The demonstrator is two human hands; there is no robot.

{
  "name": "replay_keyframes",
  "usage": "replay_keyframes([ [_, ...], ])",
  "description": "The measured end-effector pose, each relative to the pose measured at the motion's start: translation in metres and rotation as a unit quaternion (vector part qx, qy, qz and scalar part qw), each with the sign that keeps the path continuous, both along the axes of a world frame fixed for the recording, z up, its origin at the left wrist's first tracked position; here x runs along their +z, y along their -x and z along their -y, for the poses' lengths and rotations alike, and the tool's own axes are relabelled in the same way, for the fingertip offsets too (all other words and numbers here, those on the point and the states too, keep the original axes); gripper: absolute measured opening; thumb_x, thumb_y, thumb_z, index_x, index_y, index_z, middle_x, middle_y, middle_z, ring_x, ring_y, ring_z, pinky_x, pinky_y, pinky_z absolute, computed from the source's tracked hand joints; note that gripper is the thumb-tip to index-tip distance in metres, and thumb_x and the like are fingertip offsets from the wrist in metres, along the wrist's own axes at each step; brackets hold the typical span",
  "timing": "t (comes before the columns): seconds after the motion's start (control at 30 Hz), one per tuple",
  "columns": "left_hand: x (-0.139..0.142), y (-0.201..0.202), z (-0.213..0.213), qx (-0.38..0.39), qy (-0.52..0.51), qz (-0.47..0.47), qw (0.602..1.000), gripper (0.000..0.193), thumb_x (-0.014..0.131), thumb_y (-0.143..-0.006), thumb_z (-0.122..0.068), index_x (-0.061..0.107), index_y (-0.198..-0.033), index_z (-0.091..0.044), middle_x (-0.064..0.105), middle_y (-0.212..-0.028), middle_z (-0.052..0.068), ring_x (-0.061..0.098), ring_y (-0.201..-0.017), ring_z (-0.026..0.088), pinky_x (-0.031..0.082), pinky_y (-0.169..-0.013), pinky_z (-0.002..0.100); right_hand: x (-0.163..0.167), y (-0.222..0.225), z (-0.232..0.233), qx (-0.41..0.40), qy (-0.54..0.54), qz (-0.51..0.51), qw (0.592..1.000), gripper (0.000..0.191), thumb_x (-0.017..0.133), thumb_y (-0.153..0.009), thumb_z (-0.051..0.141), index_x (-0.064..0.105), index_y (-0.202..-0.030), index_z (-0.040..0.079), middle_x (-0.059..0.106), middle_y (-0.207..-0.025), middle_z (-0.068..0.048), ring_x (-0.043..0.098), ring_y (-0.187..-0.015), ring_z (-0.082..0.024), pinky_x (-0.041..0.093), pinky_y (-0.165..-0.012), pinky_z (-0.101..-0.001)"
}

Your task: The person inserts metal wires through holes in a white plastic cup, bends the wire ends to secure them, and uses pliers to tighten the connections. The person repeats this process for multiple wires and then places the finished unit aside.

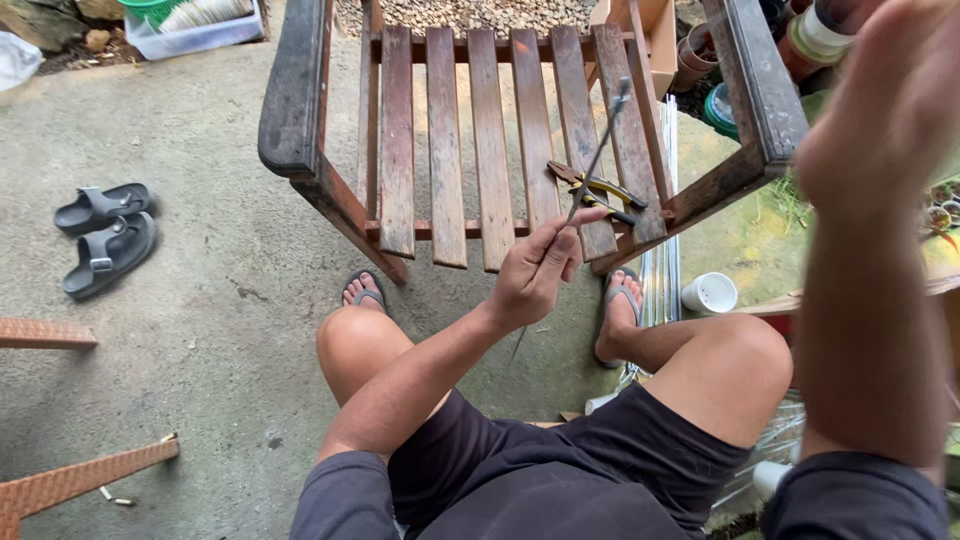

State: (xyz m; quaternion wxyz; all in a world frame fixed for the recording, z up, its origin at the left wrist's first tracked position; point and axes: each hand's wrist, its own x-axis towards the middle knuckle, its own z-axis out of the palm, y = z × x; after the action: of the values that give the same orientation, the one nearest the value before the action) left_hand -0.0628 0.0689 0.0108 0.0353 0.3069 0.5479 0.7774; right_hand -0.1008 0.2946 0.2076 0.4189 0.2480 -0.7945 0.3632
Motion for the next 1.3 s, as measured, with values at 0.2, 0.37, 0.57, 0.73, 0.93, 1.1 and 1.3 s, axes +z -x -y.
replay_keyframes([
  [0.2,-0.022,0.009,0.007,-0.056,-0.047,0.053,0.996,0.038,0.038,-0.119,-0.027,0.055,-0.142,-0.002,0.046,-0.081,-0.004,0.041,-0.072,0.005,0.036,-0.065,0.022,-0.092,-0.026,0.061,0.199,0.107,0.356,0.907,0.026,0.053,-0.110,0.013,0.067,-0.128,0.002,0.073,-0.118,-0.011,0.061,-0.086,-0.014,0.052,-0.075,-0.0273],
  [0.37,-0.044,0.009,0.007,-0.087,-0.070,0.075,0.991,0.030,0.042,-0.124,-0.026,0.059,-0.118,-0.002,0.054,-0.087,0.000,0.047,-0.075,0.007,0.040,-0.069,0.024,-0.132,-0.022,0.062,0.333,0.115,0.340,0.872,0.019,0.062,-0.108,0.005,0.069,-0.124,0.000,0.071,-0.116,-0.011,0.070,-0.105,-0.014,0.058,-0.087,-0.0269],
  [0.57,-0.028,0.016,0.014,-0.031,-0.025,0.009,0.999,0.038,0.051,-0.116,-0.036,0.057,-0.135,-0.004,0.058,-0.118,0.005,0.056,-0.109,0.013,0.049,-0.100,0.030,-0.146,-0.020,0.055,0.283,0.180,0.366,0.868,0.015,0.070,-0.104,0.008,0.074,-0.116,0.000,0.070,-0.102,-0.008,0.066,-0.082,-0.010,0.053,-0.071,-0.0255],
  [0.73,0.013,0.031,0.028,0.145,0.083,-0.103,0.981,0.048,0.051,-0.113,-0.048,0.056,-0.144,-0.012,0.061,-0.136,0.009,0.060,-0.128,0.021,0.052,-0.114,0.037,-0.139,-0.025,0.065,0.228,0.127,0.257,0.930,0.013,0.072,-0.102,0.007,0.074,-0.113,0.001,0.073,-0.098,-0.006,0.069,-0.089,-0.012,0.054,-0.077,-0.0261],
  [0.93,0.077,0.057,0.039,0.189,0.056,-0.205,0.959,0.045,0.069,-0.109,-0.035,0.055,-0.146,-0.013,0.072,-0.122,0.005,0.072,-0.110,0.015,0.063,-0.094,0.028,-0.124,-0.034,0.090,0.141,0.099,0.222,0.960,0.012,0.075,-0.100,0.004,0.074,-0.110,-0.001,0.071,-0.094,-0.007,0.066,-0.083,-0.012,0.051,-0.073,-0.0251],
  [1.1,0.113,0.060,0.034,0.189,0.066,-0.249,0.948,0.025,0.078,-0.103,-0.013,0.071,-0.126,-0.008,0.073,-0.104,0.002,0.071,-0.081,0.007,0.059,-0.068,0.020,-0.126,-0.037,0.086,0.153,0.098,0.218,0.959,0.012,0.069,-0.106,0.008,0.070,-0.113,-0.002,0.071,-0.103,-0.009,0.066,-0.094,-0.014,0.052,-0.085,-0.0270],
  [1.3,0.125,0.054,0.037,0.172,0.055,-0.259,0.949,0.025,0.073,-0.109,-0.009,0.069,-0.133,-0.008,0.073,-0.111,0.003,0.073,-0.092,0.010,0.064,-0.081,0.021,-0.144,-0.030,0.075,0.296,0.198,0.320,0.878,0.027,0.053,-0.114,0.018,0.068,-0.123,-0.003,0.069,-0.113,-0.007,0.066,-0.107,-0.014,0.054,-0.096,-0.0282],
])
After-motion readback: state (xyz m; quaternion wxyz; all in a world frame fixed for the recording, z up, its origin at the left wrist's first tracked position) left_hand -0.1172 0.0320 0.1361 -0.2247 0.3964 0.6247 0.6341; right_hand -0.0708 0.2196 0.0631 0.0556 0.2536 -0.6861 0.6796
